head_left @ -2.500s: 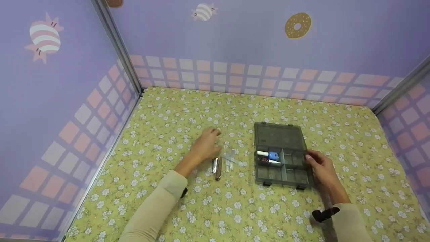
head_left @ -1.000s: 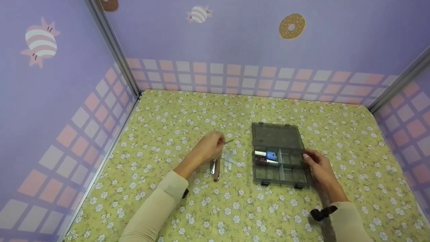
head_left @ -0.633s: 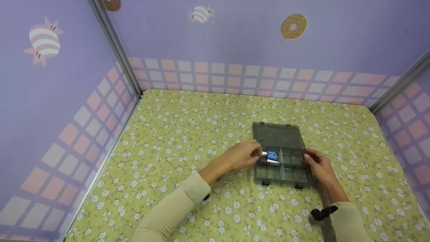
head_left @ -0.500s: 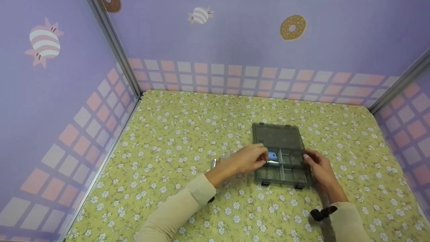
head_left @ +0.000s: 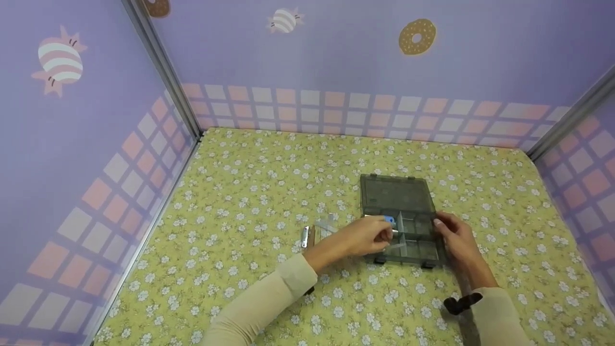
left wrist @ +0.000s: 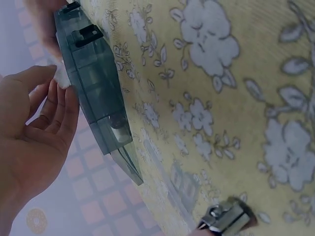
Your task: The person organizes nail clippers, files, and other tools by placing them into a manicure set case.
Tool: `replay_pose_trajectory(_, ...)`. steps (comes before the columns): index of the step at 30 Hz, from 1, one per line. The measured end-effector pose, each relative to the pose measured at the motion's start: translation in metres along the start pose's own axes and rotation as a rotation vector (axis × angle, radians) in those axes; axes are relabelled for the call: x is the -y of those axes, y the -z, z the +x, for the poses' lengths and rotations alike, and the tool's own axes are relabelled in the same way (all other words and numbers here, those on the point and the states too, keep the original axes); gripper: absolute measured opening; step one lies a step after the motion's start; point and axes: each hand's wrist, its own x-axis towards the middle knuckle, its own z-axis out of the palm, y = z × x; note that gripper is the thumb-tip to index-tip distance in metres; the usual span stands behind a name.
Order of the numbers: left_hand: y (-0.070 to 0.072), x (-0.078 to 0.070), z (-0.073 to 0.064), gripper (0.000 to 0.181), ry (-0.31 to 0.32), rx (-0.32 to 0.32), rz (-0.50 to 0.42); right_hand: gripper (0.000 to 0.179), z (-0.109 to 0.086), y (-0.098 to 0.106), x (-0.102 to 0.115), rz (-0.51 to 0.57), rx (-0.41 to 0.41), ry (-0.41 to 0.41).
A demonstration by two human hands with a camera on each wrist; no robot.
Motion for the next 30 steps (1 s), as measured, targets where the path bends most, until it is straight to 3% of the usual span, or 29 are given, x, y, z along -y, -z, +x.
replay_pose_trajectory(9,0.029,0.026,-0.02,0.02,0.127,-0.054,-0.025,0.061,0.001,-0.001,-0.002,-0.056,-0.013,0.006)
replay_pose_trajectory(18,0.054,0.068,-0.054,0.034,0.236,-0.02,-0.011,0.058,0.002,-0.001,0.002,-0.015,0.001,-0.055)
replay_pose_trajectory(24,0.061,0.085,-0.07,0.046,0.302,0.006,0.011,0.056,0.001,0.0,0.003,-0.011,0.002,-0.069)
replay_pose_trajectory(30,0.056,0.094,-0.076,0.044,0.294,0.028,0.039,0.061,0.001,-0.002,0.001,-0.015,-0.007,-0.029)
